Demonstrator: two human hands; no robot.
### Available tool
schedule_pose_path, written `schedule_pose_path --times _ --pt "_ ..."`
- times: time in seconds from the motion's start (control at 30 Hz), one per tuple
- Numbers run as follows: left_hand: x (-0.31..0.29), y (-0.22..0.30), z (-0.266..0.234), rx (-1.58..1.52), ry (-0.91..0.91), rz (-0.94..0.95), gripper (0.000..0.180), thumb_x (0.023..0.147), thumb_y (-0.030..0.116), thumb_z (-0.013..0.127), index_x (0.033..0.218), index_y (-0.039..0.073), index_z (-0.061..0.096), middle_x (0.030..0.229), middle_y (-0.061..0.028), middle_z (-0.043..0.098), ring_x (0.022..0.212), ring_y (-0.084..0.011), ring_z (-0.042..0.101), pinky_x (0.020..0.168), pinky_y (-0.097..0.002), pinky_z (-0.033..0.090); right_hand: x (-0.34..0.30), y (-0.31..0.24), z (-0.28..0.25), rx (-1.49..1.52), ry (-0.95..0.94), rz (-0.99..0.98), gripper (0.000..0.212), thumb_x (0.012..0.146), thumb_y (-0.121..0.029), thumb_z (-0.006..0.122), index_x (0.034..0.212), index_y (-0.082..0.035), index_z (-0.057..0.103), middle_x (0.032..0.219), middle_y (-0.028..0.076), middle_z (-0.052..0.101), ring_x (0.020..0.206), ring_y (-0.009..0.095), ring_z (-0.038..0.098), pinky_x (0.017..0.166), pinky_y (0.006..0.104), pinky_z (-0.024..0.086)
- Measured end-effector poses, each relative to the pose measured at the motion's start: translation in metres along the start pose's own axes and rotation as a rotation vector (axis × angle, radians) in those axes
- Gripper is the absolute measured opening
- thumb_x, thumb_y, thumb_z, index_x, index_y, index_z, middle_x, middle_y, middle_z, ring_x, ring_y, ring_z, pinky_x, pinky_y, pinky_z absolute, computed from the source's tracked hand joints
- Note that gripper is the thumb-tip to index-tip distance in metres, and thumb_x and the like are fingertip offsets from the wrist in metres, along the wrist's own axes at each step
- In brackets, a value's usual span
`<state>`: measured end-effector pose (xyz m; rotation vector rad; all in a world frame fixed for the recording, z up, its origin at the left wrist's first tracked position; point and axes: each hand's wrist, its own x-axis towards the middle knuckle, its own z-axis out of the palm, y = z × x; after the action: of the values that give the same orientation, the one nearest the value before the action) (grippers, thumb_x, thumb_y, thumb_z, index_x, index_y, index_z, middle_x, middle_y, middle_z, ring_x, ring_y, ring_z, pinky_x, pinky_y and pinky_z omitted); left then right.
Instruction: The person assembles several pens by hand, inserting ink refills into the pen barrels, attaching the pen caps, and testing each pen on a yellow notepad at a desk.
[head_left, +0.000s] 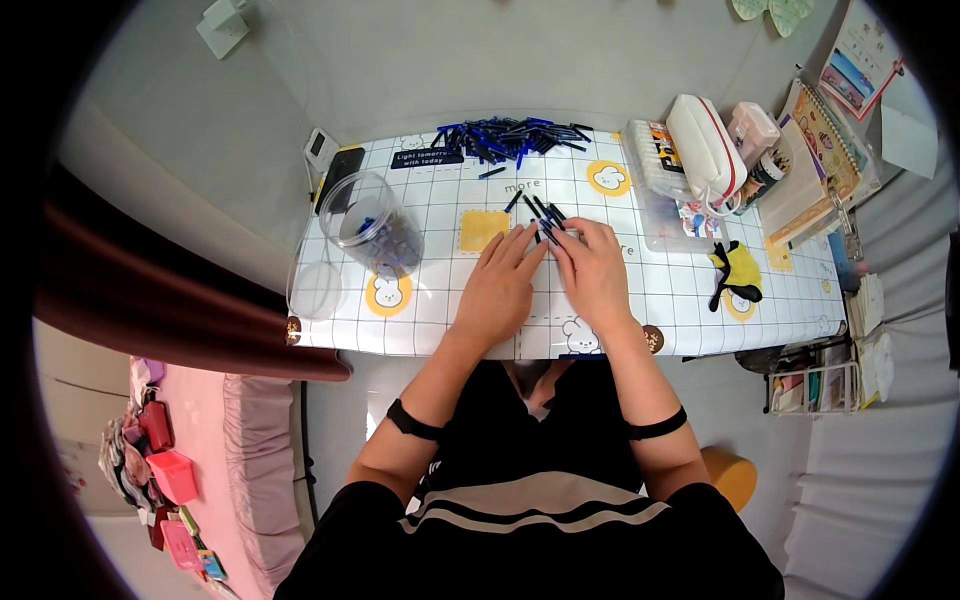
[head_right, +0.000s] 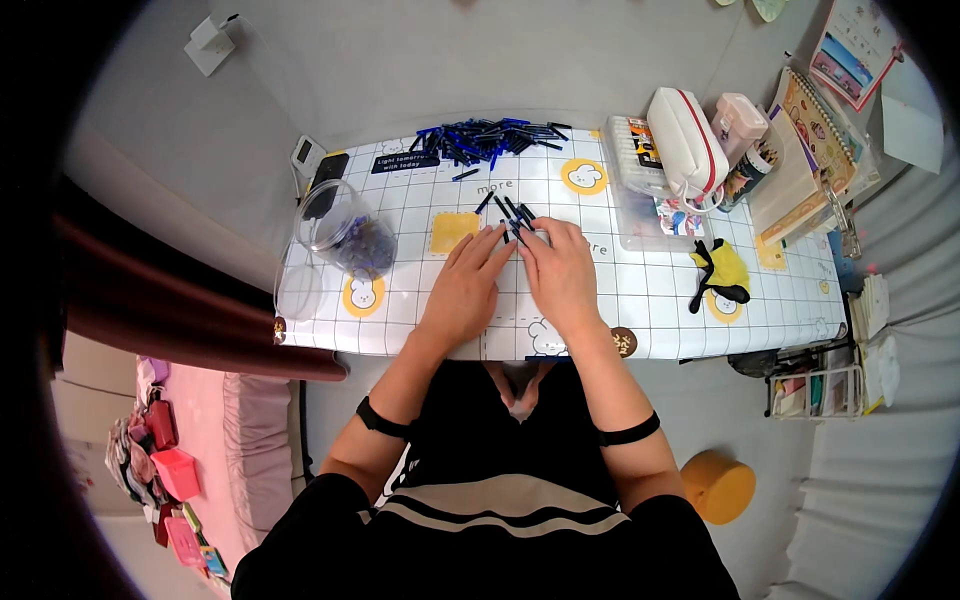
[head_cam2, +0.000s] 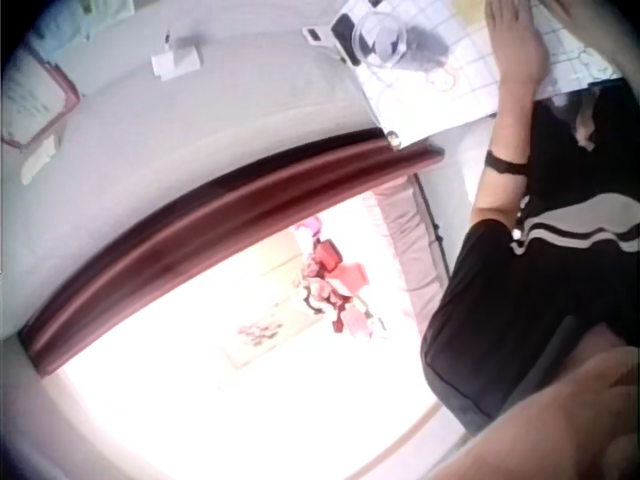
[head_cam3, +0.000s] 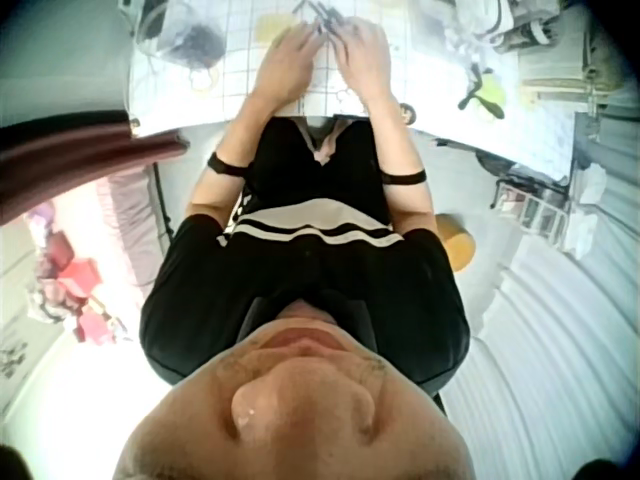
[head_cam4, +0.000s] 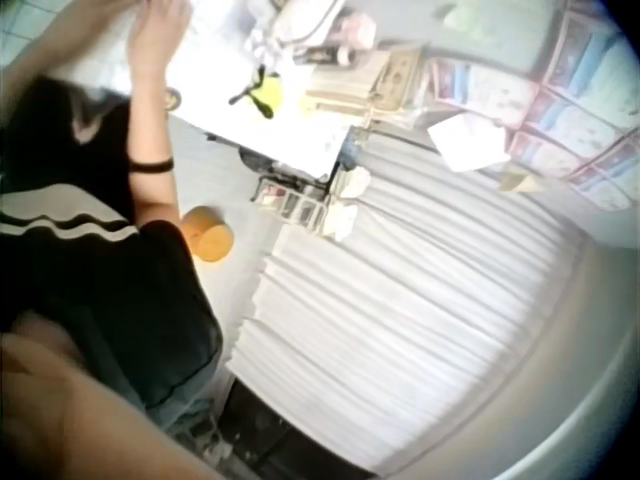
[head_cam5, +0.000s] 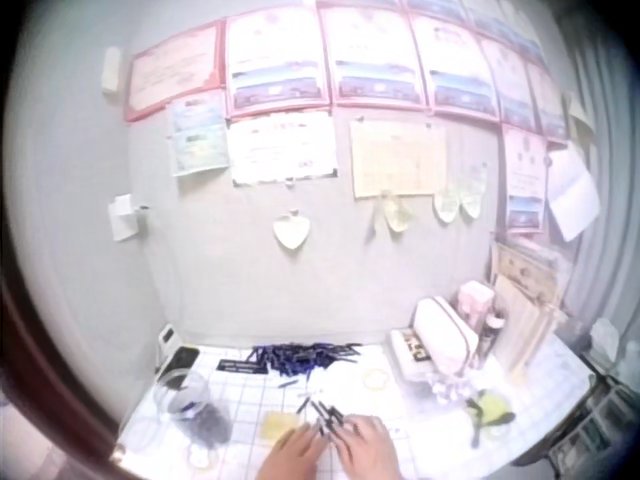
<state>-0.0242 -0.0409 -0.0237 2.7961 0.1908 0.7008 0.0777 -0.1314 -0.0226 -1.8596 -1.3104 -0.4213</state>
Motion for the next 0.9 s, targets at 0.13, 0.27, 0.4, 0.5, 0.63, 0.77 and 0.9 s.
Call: schedule_pose_path --times 0.13,0.27,0.4,0.5,0.63,0.77,0.9 --pt "-0.0025 0.0001 -0.0009 -0.089 0.080 -0.038 0.032 0.066 0.000 0.045 0.098 0.000 0.045 0.106 -0.0130 0.041 0.102 -0.0273 0.037 0.087 -0.0355 0.029 -0.0021 -0.0015 0.0023 -0.008 -0.008 0.008 0.016 0.064 -0.004 0.055 0.080 -0.002 0.056 0.084 0.006 0.049 0.077 0.022 0.044 0.067 0.0302 0.037" --pt "-0.0019 0.0009 -0.0020 -0.130 0.157 -0.033 0.024 0.067 0.003 0.049 0.091 0.000 0.047 0.099 -0.0130 0.044 0.096 -0.0278 0.041 0.081 -0.0353 0.033 -0.0025 -0.0031 0.0017 -0.012 0.028 0.041 0.015 0.062 -0.003 0.056 0.076 -0.003 0.057 0.079 0.005 0.050 0.074 0.021 0.044 0.065 0.0290 0.038" --pt "-0.0002 0.0024 -0.0018 -0.061 0.165 -0.007 0.022 0.066 0.004 0.051 0.087 0.002 0.049 0.096 -0.0126 0.045 0.092 -0.0283 0.043 0.077 -0.0340 0.036 -0.0030 -0.0032 0.0003 -0.012 0.063 0.056 0.012 0.061 -0.002 0.057 0.073 -0.004 0.057 0.075 0.004 0.049 0.072 0.021 0.044 0.063 0.0287 0.038" --pt "-0.0025 0.0018 -0.0011 -0.062 0.179 -0.011 0.019 0.065 0.004 0.051 0.084 0.002 0.049 0.092 -0.0115 0.046 0.088 -0.0268 0.044 0.077 -0.0330 0.036 -0.0020 -0.0045 0.0000 -0.016 0.077 0.054 0.010 0.060 -0.002 0.057 0.070 -0.004 0.056 0.073 0.004 0.049 0.070 0.021 0.044 0.061 0.0289 0.038" --pt "-0.0044 0.0034 -0.0027 -0.066 0.225 -0.038 0.014 0.064 0.004 0.051 0.079 0.003 0.051 0.085 -0.0086 0.049 0.082 -0.0246 0.046 0.074 -0.0323 0.036 -0.0019 -0.0052 -0.0018 -0.037 0.074 0.078 0.009 0.060 -0.002 0.057 0.068 -0.004 0.056 0.072 0.005 0.048 0.069 0.021 0.044 0.060 0.0292 0.038" --pt "-0.0065 0.0018 -0.0060 -0.059 0.258 -0.102 0.013 0.063 0.003 0.051 0.075 0.003 0.051 0.077 -0.0060 0.051 0.075 -0.0233 0.047 0.068 -0.0326 0.037 -0.0024 -0.0052 -0.0008 -0.063 0.088 0.085 0.008 0.061 -0.002 0.057 0.068 -0.004 0.056 0.072 0.005 0.048 0.069 0.021 0.044 0.060 0.0294 0.038" --pt "-0.0058 0.0004 -0.0046 -0.080 0.282 -0.112 0.014 0.061 -0.001 0.050 0.074 0.004 0.052 0.071 -0.0055 0.052 0.072 -0.0226 0.047 0.064 -0.0316 0.037 -0.0022 -0.0046 -0.0021 -0.056 0.077 0.083 0.008 0.061 -0.002 0.057 0.068 -0.004 0.056 0.072 0.005 0.048 0.069 0.021 0.044 0.060 0.0295 0.038"
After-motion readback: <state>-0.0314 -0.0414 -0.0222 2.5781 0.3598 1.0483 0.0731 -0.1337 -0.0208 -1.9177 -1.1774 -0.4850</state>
